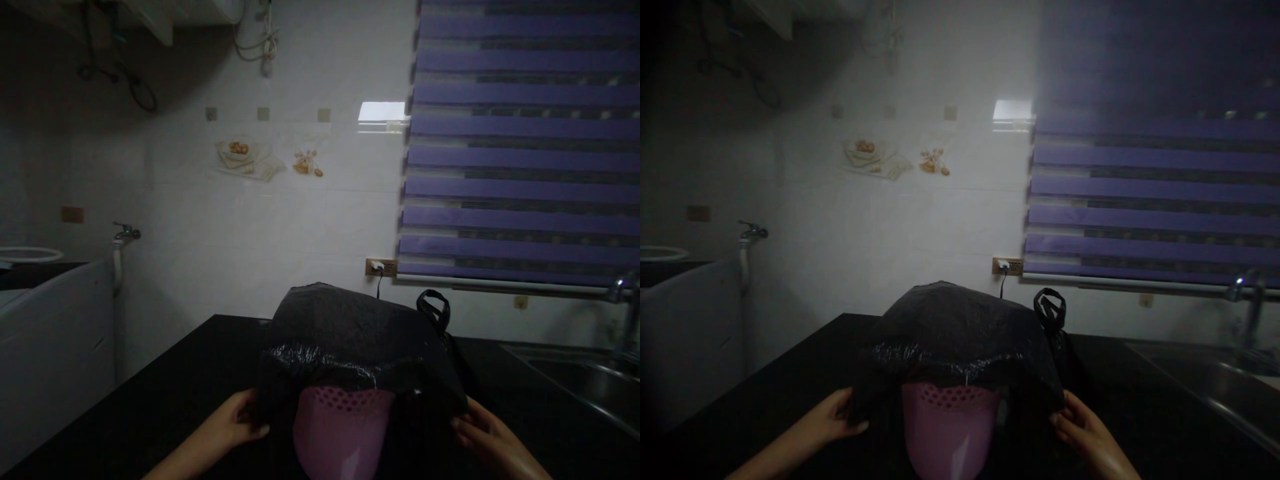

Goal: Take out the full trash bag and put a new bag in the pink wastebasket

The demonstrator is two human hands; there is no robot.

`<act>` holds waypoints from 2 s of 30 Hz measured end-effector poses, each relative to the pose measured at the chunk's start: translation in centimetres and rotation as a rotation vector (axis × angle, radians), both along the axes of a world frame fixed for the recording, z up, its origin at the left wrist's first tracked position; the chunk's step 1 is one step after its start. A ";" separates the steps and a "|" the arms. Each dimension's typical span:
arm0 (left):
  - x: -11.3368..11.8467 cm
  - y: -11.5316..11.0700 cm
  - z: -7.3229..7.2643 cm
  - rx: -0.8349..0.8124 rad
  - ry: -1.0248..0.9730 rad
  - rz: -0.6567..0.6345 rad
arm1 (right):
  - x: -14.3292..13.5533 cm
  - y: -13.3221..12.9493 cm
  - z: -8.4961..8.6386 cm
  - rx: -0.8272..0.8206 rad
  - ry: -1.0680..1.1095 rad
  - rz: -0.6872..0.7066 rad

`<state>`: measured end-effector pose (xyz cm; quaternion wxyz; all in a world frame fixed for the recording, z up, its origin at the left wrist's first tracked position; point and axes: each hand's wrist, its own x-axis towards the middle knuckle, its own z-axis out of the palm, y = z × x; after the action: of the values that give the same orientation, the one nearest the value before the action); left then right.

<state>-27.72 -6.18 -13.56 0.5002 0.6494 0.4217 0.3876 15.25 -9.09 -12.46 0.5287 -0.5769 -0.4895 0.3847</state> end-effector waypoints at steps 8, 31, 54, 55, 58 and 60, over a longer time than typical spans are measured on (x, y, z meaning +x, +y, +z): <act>-0.5 0.0 -0.6 -0.036 -0.048 0.048 | -0.6 -0.6 0.2 0.007 0.087 -0.057; -0.3 -0.8 2.6 -0.082 -0.328 0.027 | -2.1 -1.4 8.0 0.220 -0.245 -0.102; 2.1 -0.5 4.3 -0.269 -0.733 -0.014 | -7.4 0.3 11.9 0.531 -0.976 0.328; 2.1 -0.6 4.4 -0.261 -0.719 0.005 | -7.4 0.3 11.9 0.538 -0.982 0.338; 2.1 -0.6 4.6 -0.207 -0.673 0.038 | -7.4 0.4 12.0 0.559 -0.989 0.355; 2.2 -0.6 4.6 -0.186 -0.675 0.037 | -7.4 0.4 11.9 0.567 -0.990 0.365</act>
<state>-25.55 -6.82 -8.97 0.6614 0.4283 0.2777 0.5496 7.85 -8.72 -0.53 0.2967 -0.4305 -0.8523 0.0091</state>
